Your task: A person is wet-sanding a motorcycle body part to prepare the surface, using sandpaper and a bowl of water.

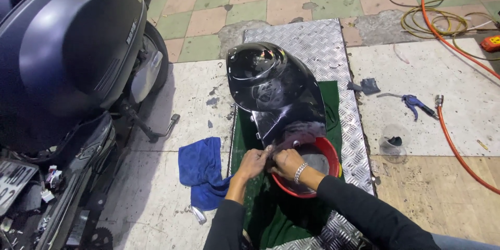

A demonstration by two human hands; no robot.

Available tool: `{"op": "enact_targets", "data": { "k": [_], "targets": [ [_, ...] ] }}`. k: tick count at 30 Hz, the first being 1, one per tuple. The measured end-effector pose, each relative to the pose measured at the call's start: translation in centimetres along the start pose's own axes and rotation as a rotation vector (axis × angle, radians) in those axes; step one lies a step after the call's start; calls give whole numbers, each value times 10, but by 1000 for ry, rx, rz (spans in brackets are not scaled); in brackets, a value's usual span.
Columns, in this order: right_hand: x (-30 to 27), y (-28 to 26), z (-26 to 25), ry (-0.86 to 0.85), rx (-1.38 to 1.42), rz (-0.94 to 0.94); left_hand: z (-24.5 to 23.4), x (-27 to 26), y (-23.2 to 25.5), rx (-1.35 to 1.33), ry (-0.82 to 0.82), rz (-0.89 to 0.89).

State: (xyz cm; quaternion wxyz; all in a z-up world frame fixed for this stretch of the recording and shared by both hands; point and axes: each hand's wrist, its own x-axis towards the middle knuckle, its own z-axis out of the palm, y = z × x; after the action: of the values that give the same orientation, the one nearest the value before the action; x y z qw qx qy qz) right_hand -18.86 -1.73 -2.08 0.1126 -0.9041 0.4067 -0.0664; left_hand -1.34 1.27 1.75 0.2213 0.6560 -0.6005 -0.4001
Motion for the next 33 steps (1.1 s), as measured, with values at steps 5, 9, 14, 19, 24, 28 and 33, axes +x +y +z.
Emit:
{"op": "enact_targets", "data": {
  "k": [5, 9, 14, 19, 24, 28, 33],
  "targets": [
    [-23, -12, -60, -9, 259, 169, -2, 3, 11, 64, 76, 119],
    [-62, -23, -53, 219, 733, 467, 21, 15, -13, 201, 174, 155],
    [-88, -29, -9, 348, 985, 755, 15, 12, 33, 163, 157, 148],
    [-91, -38, -22, 480, 1643, 923, 29, 35, 19, -40, 239, 344],
    [-90, -48, -34, 602, 1844, 855, 42, 29, 22, -185, 315, 391],
    [-79, -50, -20, 695, 1993, 827, 28, 13, 72, -292, 404, 377],
    [-63, -56, -9, 879, 1975, 702, 22, 16, 80, -587, 627, 367]
  ]
}}
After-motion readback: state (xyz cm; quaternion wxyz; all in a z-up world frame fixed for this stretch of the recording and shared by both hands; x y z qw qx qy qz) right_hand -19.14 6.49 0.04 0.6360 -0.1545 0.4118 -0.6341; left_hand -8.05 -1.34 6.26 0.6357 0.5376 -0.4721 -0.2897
